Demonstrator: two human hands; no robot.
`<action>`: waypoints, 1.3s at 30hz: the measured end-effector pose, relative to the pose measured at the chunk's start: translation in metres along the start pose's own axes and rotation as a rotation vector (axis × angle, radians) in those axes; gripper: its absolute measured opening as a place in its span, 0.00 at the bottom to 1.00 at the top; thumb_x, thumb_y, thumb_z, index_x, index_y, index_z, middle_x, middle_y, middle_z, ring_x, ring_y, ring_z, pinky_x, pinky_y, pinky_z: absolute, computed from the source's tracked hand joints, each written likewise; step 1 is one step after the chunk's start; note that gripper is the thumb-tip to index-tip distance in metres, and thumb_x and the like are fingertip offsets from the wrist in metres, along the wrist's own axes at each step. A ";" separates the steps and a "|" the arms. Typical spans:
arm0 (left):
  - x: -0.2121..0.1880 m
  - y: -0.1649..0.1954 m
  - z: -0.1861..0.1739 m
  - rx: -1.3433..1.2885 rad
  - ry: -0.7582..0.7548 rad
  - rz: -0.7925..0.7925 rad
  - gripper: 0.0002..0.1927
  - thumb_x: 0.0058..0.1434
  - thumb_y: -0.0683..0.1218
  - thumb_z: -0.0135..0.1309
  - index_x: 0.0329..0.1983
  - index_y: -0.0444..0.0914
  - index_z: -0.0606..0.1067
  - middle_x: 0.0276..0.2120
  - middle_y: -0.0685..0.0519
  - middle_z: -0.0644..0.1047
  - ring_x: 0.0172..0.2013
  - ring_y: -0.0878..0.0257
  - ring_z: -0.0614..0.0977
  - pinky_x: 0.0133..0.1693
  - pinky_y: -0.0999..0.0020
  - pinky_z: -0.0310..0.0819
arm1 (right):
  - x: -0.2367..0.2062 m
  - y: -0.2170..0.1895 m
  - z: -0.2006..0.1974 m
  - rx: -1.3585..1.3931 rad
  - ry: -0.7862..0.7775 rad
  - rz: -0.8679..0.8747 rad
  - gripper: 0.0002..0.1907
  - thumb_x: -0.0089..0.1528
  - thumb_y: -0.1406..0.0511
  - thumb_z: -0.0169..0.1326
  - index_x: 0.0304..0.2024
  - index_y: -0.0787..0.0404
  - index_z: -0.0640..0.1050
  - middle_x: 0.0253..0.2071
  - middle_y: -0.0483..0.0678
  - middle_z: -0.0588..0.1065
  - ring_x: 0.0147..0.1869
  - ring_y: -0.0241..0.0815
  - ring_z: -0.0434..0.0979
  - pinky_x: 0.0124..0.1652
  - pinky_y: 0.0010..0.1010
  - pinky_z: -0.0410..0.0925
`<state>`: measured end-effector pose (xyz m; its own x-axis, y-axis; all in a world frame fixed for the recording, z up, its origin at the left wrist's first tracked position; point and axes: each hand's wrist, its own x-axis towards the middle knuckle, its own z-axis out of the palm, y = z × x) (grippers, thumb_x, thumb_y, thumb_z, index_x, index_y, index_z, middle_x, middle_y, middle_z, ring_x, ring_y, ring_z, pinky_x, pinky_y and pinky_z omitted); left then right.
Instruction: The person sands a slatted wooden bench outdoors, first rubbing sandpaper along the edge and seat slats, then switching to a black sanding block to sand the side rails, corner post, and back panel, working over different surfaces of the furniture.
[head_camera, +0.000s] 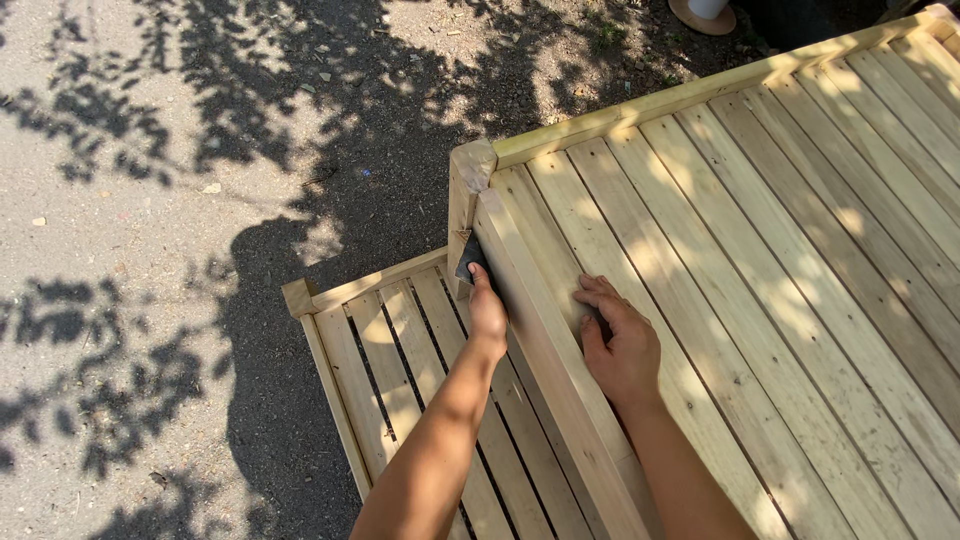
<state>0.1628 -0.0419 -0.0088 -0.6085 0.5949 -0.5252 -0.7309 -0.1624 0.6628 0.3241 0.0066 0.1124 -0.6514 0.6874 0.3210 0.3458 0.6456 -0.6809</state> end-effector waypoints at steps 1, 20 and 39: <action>-0.021 -0.008 0.001 0.002 -0.010 0.022 0.46 0.68 0.72 0.30 0.73 0.32 0.60 0.70 0.44 0.66 0.68 0.53 0.67 0.67 0.60 0.56 | 0.000 -0.001 0.000 -0.008 -0.002 0.000 0.17 0.58 0.76 0.53 0.48 0.61 0.81 0.60 0.50 0.78 0.70 0.47 0.73 0.64 0.35 0.66; -0.055 -0.014 0.016 0.157 -0.220 0.592 0.39 0.74 0.64 0.34 0.76 0.31 0.52 0.75 0.48 0.55 0.73 0.58 0.54 0.70 0.62 0.44 | 0.003 -0.001 -0.001 -0.052 -0.017 -0.001 0.18 0.57 0.76 0.52 0.48 0.61 0.81 0.61 0.49 0.77 0.71 0.45 0.72 0.63 0.35 0.67; -0.029 0.036 0.023 0.254 -0.177 0.615 0.39 0.75 0.63 0.30 0.78 0.30 0.53 0.76 0.44 0.59 0.73 0.55 0.59 0.71 0.62 0.49 | 0.000 0.005 0.001 -0.012 0.021 -0.073 0.17 0.58 0.77 0.52 0.48 0.63 0.80 0.59 0.53 0.78 0.69 0.50 0.74 0.63 0.38 0.67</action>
<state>0.1611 -0.0465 0.0423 -0.8142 0.5767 0.0673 -0.1605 -0.3349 0.9285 0.3246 0.0092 0.1083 -0.6610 0.6453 0.3830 0.3065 0.6981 -0.6471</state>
